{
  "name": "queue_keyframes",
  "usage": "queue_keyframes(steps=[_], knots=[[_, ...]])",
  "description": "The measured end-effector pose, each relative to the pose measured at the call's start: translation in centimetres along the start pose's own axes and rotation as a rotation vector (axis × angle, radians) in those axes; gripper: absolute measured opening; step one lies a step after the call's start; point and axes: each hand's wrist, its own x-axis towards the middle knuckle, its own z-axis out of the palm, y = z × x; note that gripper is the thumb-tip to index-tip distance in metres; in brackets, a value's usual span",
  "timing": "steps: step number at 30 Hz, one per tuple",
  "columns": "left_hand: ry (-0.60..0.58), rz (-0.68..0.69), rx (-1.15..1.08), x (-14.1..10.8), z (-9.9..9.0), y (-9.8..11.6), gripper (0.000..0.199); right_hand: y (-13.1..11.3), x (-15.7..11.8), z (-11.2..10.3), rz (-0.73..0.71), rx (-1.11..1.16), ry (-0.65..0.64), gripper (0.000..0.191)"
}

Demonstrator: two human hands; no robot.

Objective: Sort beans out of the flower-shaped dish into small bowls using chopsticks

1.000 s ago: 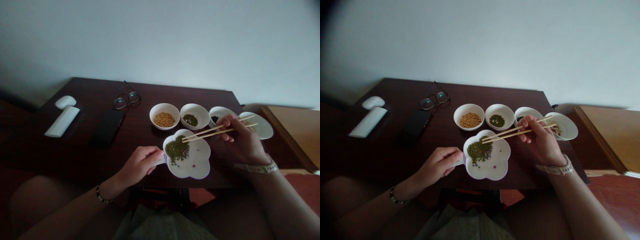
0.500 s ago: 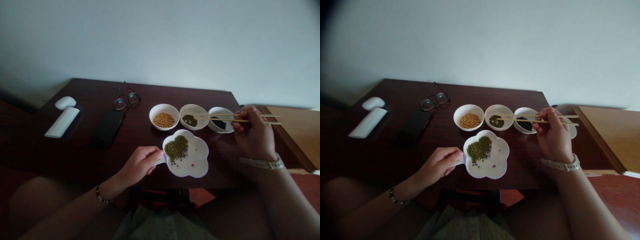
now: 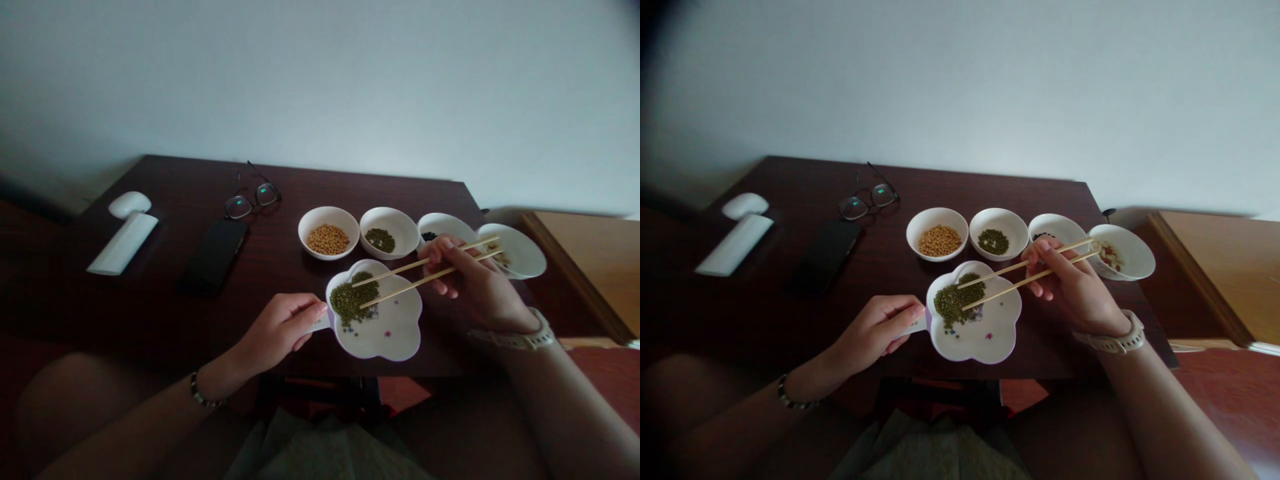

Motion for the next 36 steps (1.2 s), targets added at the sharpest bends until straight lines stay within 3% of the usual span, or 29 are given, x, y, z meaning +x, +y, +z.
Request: queue_keyframes(steps=[10,25,36], knots=[[-0.007,-0.002,0.012,-0.2,0.2,0.3,0.047,1.3,0.3,-0.6,0.005,-0.017,-0.013,0.041],[0.002,-0.006,0.027,-0.2,0.2,0.2,0.048,0.1,0.2,0.3,-0.043,0.002,0.062,0.044],[0.007,-0.013,0.013,-0.1,0.3,0.6,0.047,1.2,0.2,-0.5,0.002,-0.02,0.026,0.042]])
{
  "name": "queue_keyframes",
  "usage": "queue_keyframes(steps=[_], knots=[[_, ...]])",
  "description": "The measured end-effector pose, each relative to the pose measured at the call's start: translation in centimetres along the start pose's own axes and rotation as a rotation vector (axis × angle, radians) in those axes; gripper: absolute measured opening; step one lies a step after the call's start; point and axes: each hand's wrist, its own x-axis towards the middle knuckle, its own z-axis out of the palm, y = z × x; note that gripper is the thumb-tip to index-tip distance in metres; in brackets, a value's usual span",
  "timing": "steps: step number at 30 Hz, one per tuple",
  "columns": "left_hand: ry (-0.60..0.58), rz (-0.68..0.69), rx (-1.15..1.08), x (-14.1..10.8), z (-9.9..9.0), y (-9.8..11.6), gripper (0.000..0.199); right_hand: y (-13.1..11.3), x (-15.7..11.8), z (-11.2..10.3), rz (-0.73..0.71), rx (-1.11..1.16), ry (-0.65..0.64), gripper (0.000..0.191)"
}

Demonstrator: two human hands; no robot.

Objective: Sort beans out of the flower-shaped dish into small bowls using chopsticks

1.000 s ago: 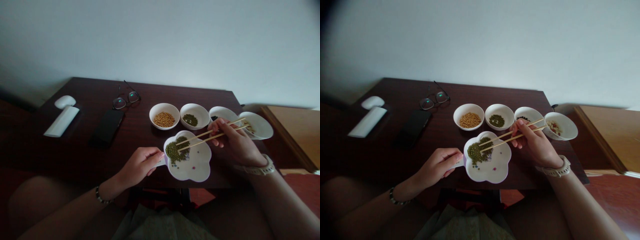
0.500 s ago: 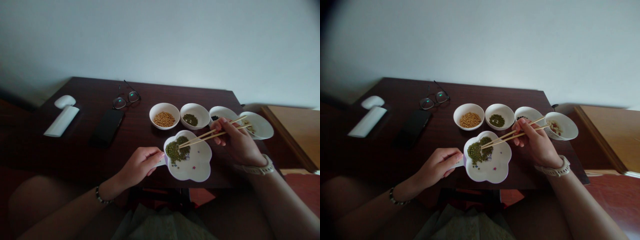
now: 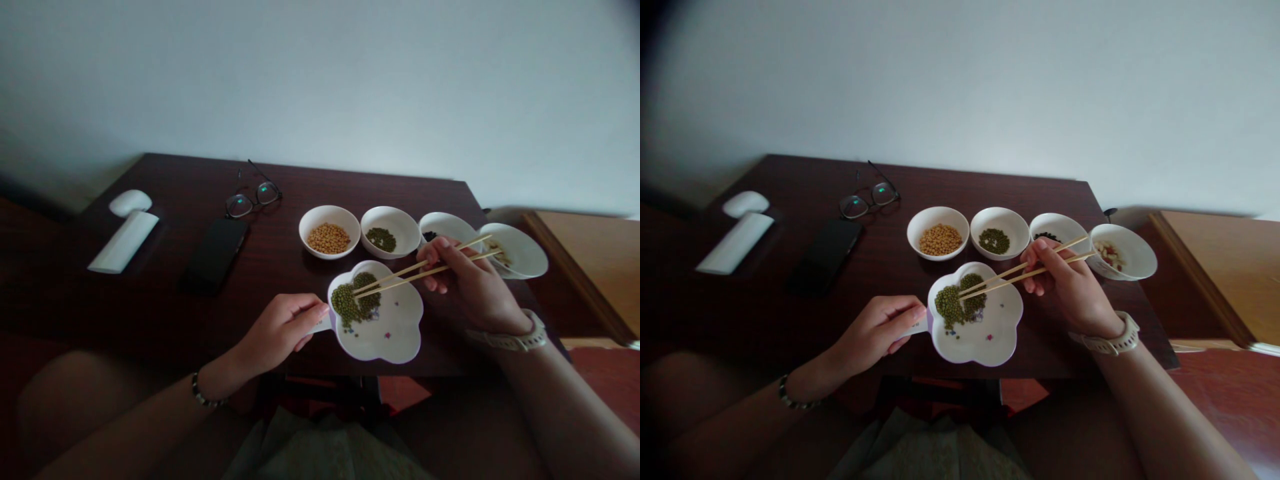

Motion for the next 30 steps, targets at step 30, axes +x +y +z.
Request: queue_keyframes(steps=[30], knots=[[0.006,0.001,0.027,-0.5,-0.5,-1.0,0.049,-0.9,1.8,-3.8,-0.364,0.075,0.388,0.031]])
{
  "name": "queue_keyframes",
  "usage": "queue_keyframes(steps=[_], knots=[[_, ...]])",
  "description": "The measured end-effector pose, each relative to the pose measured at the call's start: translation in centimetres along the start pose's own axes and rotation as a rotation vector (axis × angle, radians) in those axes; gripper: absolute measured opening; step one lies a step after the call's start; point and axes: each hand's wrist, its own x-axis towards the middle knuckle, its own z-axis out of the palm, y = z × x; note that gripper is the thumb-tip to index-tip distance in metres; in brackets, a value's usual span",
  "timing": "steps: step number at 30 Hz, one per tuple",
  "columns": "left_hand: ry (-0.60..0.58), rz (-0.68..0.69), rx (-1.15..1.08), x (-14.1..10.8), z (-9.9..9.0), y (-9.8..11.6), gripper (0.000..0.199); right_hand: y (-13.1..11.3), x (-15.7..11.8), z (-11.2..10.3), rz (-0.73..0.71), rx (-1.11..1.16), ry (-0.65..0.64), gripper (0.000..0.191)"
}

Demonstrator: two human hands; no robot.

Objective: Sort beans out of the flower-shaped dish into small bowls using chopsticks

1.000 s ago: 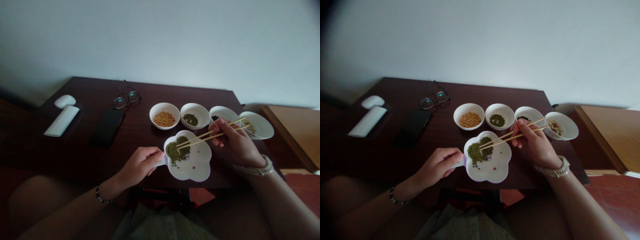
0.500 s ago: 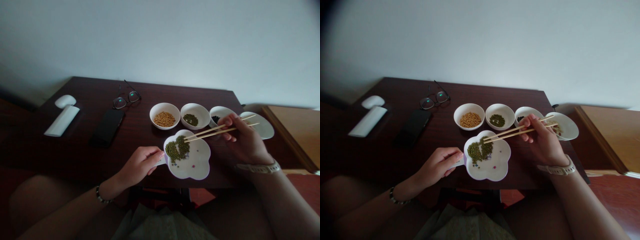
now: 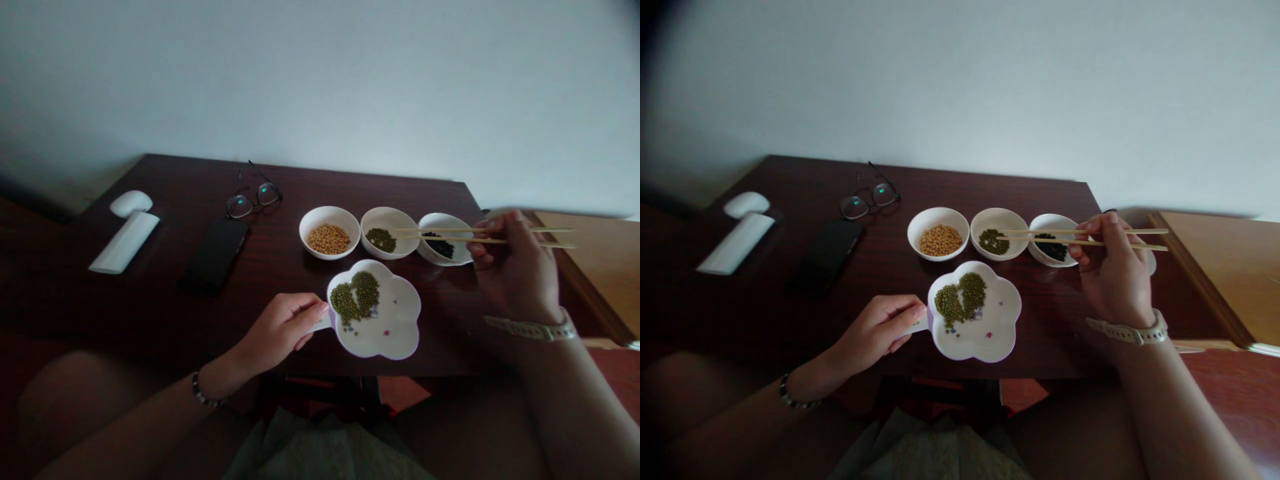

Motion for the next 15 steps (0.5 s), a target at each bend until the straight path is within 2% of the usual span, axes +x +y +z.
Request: queue_keyframes(steps=[3,10,15], knots=[[0.0,0.0,-0.011,0.1,0.1,0.0,0.048,-0.2,-0.6,0.6,0.048,-0.025,-0.044,0.035],[0.003,0.022,-0.023,0.5,0.2,0.2,0.048,-1.1,-2.5,2.5,0.293,-0.102,-0.31,0.041],[-0.005,0.017,-0.024,0.6,0.3,0.4,0.048,-0.9,-2.9,2.5,0.347,-0.131,-0.384,0.04]])
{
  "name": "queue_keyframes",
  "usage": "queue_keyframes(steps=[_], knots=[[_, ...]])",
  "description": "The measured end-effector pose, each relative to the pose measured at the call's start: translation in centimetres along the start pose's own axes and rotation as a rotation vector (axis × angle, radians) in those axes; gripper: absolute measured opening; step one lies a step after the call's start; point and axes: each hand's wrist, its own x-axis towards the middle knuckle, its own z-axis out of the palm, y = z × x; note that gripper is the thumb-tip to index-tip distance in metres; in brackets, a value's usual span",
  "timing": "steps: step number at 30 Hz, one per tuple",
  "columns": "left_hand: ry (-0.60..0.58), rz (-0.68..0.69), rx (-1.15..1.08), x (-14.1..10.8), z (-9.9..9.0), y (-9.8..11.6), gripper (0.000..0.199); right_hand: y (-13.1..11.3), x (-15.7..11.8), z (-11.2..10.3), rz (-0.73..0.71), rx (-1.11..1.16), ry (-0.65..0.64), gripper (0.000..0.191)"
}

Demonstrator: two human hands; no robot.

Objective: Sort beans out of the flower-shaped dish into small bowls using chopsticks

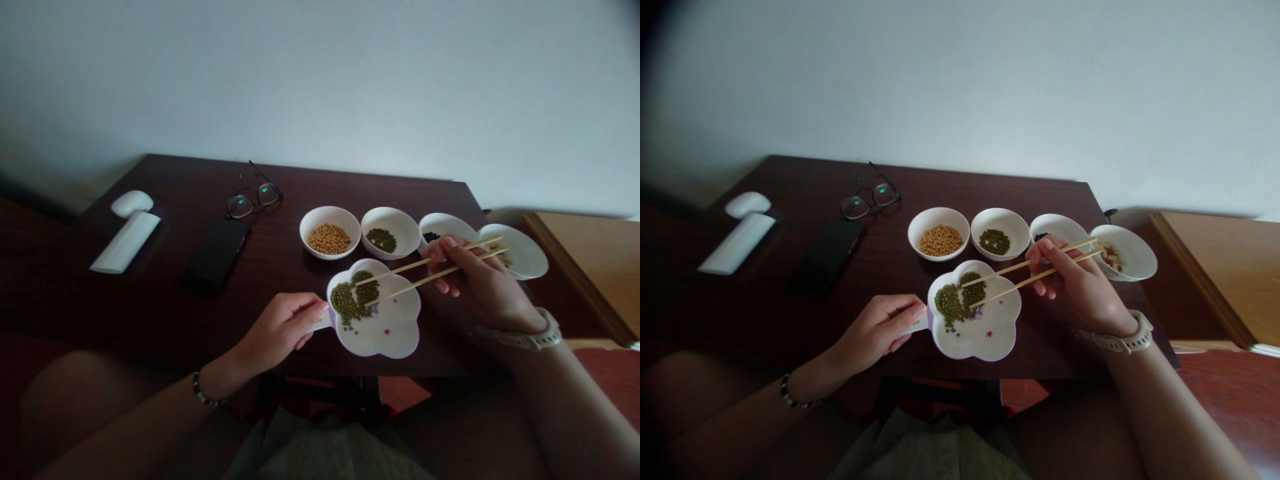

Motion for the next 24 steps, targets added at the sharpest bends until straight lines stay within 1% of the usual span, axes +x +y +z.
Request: queue_keyframes(steps=[7,11,14,17,21,24], knots=[[0.009,0.002,0.013,0.06,0.14,0.06,0.048,0.78,0.15,-0.48,-0.006,-0.005,0.066,0.042],[0.016,0.014,0.02,0.06,0.2,0.21,0.047,0.76,0.08,-0.33,-0.004,0.013,0.07,0.042],[0.018,0.02,0.021,0.04,0.21,0.14,0.047,0.55,0.09,-0.29,-0.029,0.015,0.088,0.043],[0.017,0.022,0.017,0.05,0.18,0.01,0.046,0.37,0.1,-0.28,-0.043,0.036,0.077,0.043],[0.02,0.022,0.01,0.09,0.16,0.05,0.047,0.51,0.03,-0.25,0.005,0.057,0.038,0.041],[0.021,0.032,0.009,0.1,0.21,0.09,0.047,0.78,0.03,-0.27,-0.01,0.041,0.034,0.041]])
